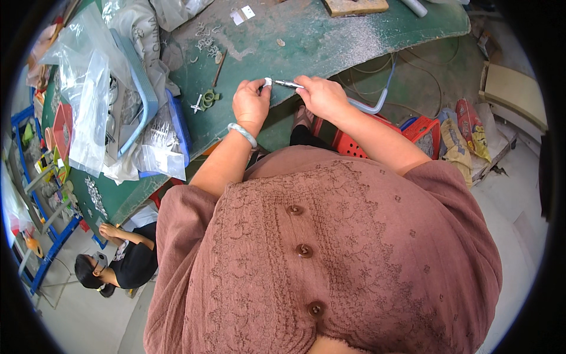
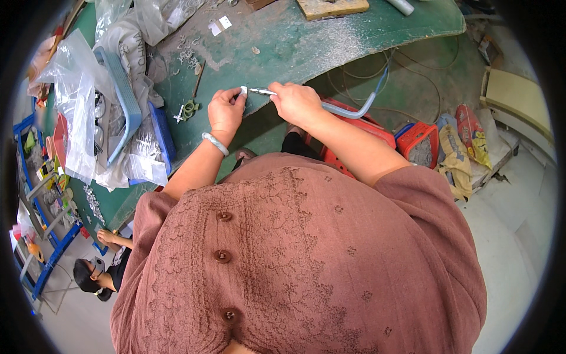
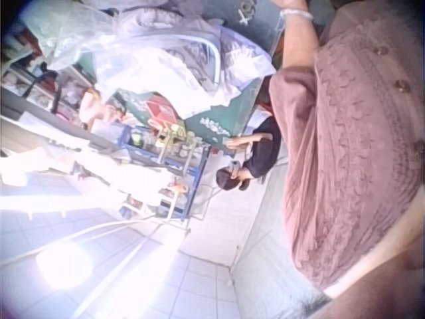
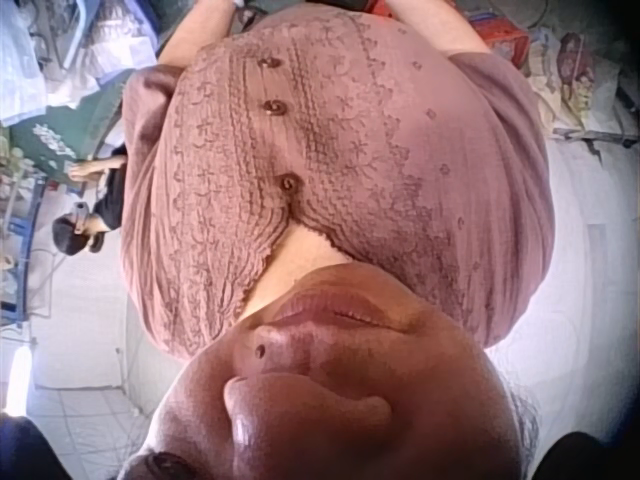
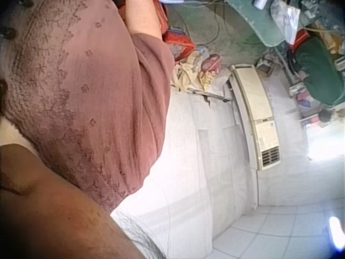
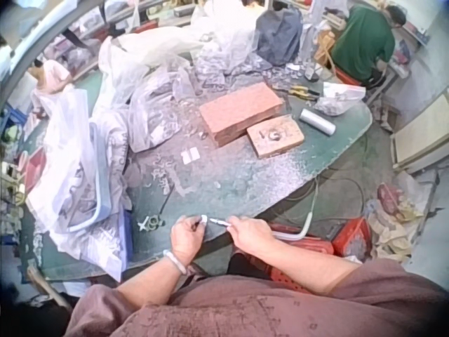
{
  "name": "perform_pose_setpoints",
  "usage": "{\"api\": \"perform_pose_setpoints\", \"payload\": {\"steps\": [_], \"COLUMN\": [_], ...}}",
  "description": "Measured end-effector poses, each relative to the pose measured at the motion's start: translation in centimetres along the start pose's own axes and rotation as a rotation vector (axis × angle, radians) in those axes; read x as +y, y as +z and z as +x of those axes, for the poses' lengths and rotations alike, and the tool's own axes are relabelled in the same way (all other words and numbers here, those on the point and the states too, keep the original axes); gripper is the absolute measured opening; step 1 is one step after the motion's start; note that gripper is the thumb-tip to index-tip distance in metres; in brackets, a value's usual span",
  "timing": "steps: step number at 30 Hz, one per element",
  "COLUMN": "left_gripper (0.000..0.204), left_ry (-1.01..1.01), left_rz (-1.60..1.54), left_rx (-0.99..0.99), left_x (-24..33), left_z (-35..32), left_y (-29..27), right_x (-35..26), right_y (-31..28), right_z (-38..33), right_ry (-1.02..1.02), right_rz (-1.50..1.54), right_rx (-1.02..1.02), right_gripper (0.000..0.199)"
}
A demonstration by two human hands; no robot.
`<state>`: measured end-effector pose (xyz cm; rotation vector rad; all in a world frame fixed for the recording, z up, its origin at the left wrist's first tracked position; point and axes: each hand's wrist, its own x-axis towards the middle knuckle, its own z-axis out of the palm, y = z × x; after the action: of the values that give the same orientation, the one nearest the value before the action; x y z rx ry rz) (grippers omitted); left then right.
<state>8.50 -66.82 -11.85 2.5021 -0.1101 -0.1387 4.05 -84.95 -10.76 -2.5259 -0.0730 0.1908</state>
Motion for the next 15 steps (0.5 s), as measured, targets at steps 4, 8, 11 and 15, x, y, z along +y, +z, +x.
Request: {"api": "perform_pose_setpoints", "payload": {"steps": [4, 8, 11, 15], "left_gripper": [0.018, 0.019, 0.019, 0.020], "left_ry": [-0.003, 0.037, 0.030, 0.018], "left_rz": [-0.007, 0.010, 0.001, -0.011], "left_rx": [-0.005, 0.016, 0.017, 0.014], "left_x": [0.00, -0.37, -0.31, -0.42], "left_z": [-0.02, -0.01, -0.07, -0.03], "left_y": [-0.03, 0.20, 0.17, 0.25], "right_x": [0.00, 0.09, 0.15, 0.18], "right_y": [-0.03, -0.09, -0.07, -0.08], "right_z": [0.02, 0.03, -0.01, 0.04], "right_ry": [-0.003, -0.011, -0.019, -0.027], "right_rz": [-0.012, -0.013, -0.009, -0.013], "right_rx": [-0.006, -0.012, -0.004, -0.005], "right_gripper": [0.015, 0.015, 0.015, 0.016]}}
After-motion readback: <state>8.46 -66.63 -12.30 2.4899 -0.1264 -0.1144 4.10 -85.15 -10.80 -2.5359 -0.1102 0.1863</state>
